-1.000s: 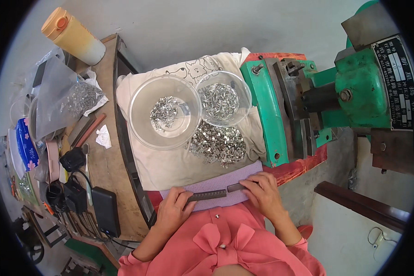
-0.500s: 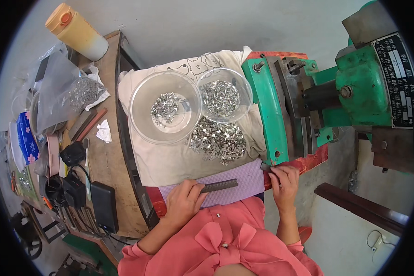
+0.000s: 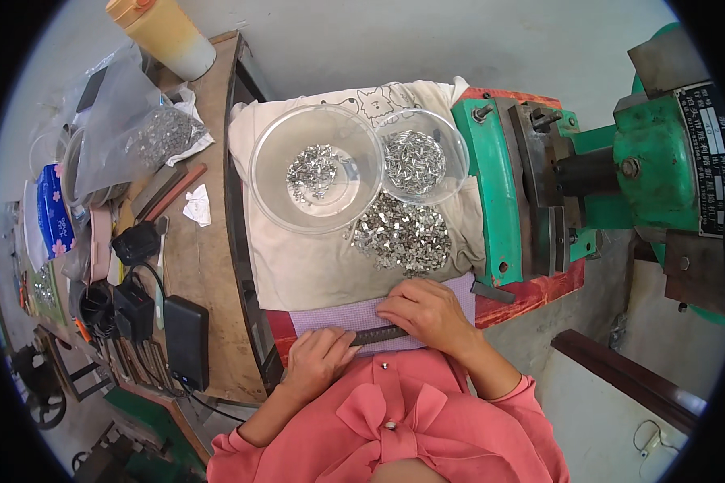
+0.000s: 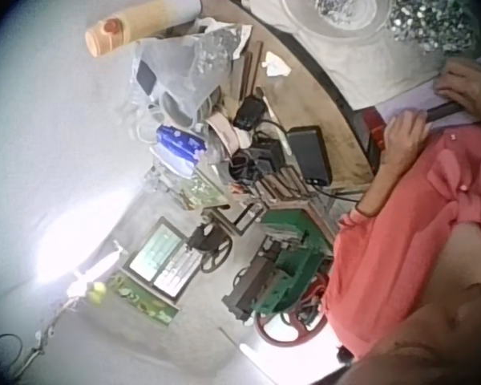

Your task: The person picks small silver metal pieces from a bowl and places them into slots on a metal strip. They then use a green press machine to secure the pieces onto the strip. The person repeats this process, handling the metal pieces and the strip by hand.

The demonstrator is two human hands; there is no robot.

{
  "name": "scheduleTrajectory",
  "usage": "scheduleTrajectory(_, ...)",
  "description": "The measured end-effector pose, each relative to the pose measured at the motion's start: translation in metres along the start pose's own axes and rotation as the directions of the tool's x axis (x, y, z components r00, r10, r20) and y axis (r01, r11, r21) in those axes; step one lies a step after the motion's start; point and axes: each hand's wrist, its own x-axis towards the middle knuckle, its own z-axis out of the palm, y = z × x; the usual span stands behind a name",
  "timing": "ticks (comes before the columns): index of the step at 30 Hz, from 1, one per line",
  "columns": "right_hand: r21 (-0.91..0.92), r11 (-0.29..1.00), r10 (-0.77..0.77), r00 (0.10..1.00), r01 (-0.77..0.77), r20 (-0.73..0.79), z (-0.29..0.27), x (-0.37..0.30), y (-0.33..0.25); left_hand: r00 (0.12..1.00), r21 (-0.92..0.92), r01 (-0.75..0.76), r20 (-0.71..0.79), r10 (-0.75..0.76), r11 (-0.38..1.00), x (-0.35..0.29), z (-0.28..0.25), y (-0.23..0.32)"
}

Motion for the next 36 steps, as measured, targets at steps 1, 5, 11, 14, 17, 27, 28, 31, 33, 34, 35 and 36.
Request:
scheduleTrajectory(1,-0.012,1.000,-0.010,1.000,0.010,0.023,0.001,0.002,0.001,1.000,-0.004,0.007,0.002,-0.007,1.000,-0.001,0.000,0.000)
scheduleTrajectory(5,-0.149,0.988,0.030,0.993,-0.047,-0.113,-0.003,0.013,-0.007,1.000,-0.028,0.023,-0.017,-0.024,0.999,-0.003,0.001,-0.002)
scheduleTrajectory(11,-0.314,0.940,0.082,0.981,-0.134,-0.175,0.008,0.026,-0.006,0.995,0.028,-0.015,-0.094,0.017,1.000,0.018,0.007,-0.001)
scheduleTrajectory(14,-0.277,0.958,0.031,0.986,-0.076,-0.161,0.011,0.026,-0.009,0.994,0.003,-0.021,-0.109,0.021,1.000,0.034,0.013,0.000)
scheduleTrajectory(17,-0.307,0.945,0.041,0.973,-0.112,-0.227,0.004,0.026,-0.009,0.996,-0.065,-0.006,-0.091,0.000,0.998,0.043,0.010,0.000)
scheduleTrajectory(27,-0.265,0.932,0.175,0.949,-0.246,-0.263,-0.001,0.012,-0.003,0.967,-0.064,0.131,-0.213,-0.142,0.989,0.093,0.000,-0.005)
scheduleTrajectory(28,-0.262,0.929,0.197,0.947,-0.263,-0.252,0.001,0.014,-0.005,0.965,-0.049,0.145,-0.213,-0.152,0.988,0.099,0.004,-0.006)
scheduleTrajectory(31,-0.265,0.932,0.182,0.953,-0.246,-0.242,0.004,0.013,-0.007,0.968,-0.038,0.152,-0.195,-0.157,0.988,0.102,0.005,-0.008)
scheduleTrajectory(33,-0.261,0.935,0.174,0.952,-0.239,-0.251,0.005,0.010,-0.005,0.972,-0.045,0.146,-0.179,-0.152,0.988,0.101,0.005,-0.010)
scheduleTrajectory(34,-0.259,0.936,0.171,0.952,-0.237,-0.255,0.004,0.009,-0.004,0.974,-0.051,0.143,-0.171,-0.149,0.988,0.097,0.004,-0.011)
scheduleTrajectory(35,-0.249,0.940,0.168,0.951,-0.234,-0.260,0.003,0.008,-0.004,0.975,-0.056,0.140,-0.164,-0.147,0.989,0.092,0.002,-0.012)
scheduleTrajectory(36,-0.239,0.943,0.165,0.950,-0.230,-0.265,0.003,0.008,-0.004,0.978,-0.060,0.131,-0.157,-0.139,0.990,0.088,0.001,-0.014)
